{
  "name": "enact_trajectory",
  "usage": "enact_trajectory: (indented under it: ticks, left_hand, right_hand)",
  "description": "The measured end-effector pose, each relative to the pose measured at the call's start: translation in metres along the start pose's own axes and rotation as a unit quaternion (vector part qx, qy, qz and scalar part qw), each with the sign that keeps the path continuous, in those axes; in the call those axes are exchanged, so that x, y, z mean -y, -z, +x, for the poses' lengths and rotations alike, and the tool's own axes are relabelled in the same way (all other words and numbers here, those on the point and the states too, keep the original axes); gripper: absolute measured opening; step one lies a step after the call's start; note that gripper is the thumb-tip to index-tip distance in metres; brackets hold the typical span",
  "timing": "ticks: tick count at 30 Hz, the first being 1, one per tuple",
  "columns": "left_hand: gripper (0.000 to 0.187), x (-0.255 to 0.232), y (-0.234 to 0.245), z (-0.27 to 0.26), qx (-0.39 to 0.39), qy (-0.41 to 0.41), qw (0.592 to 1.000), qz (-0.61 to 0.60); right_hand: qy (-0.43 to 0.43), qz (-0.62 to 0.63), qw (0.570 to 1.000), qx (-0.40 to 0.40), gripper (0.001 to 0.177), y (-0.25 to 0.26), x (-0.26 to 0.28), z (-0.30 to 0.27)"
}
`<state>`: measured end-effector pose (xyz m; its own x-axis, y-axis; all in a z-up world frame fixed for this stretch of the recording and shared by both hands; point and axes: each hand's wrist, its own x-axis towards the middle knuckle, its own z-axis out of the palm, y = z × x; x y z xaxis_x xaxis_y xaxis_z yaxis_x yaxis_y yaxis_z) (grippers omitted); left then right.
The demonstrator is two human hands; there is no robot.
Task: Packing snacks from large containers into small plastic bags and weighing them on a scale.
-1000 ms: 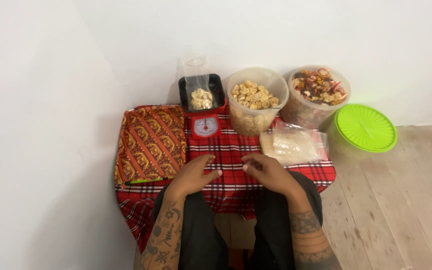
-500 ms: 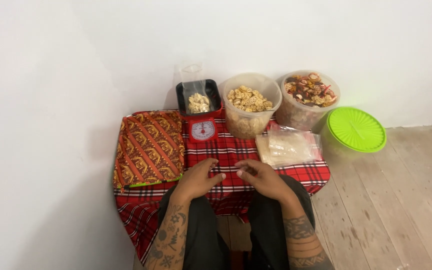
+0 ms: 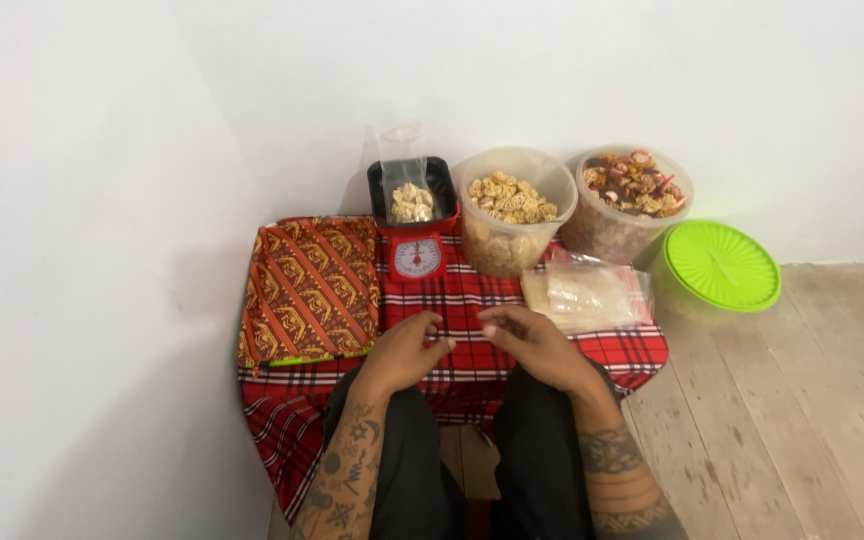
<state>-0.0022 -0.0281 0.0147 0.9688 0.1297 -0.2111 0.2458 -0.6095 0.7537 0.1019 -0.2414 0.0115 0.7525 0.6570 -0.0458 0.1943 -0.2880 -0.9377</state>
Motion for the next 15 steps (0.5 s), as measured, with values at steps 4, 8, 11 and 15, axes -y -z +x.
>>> enact_trajectory:
  ticks: [4,8,11,15]
  left_hand:
    - [0.051,0.001,-0.002,-0.001,-0.009,-0.001,1.0,-0.009]
    - [0.053,0.005,0.0,-0.003,-0.007,-0.007,1.0,0.004]
    - [0.052,0.013,-0.002,0.007,-0.018,-0.019,1.0,0.007]
    - [0.048,0.012,-0.002,-0.004,-0.018,-0.03,0.999,0.008]
  right_hand:
    - [0.025,-0.063,0.998,0.014,0.032,-0.011,-0.029,0.01]
    - [0.01,-0.115,0.993,0.008,0.034,-0.01,-0.028,0.009]
    - [0.017,-0.109,0.994,-0.007,0.035,-0.004,0.0,-0.003]
    - [0.003,0.021,0.999,-0.044,0.033,-0.006,-0.009,-0.011]
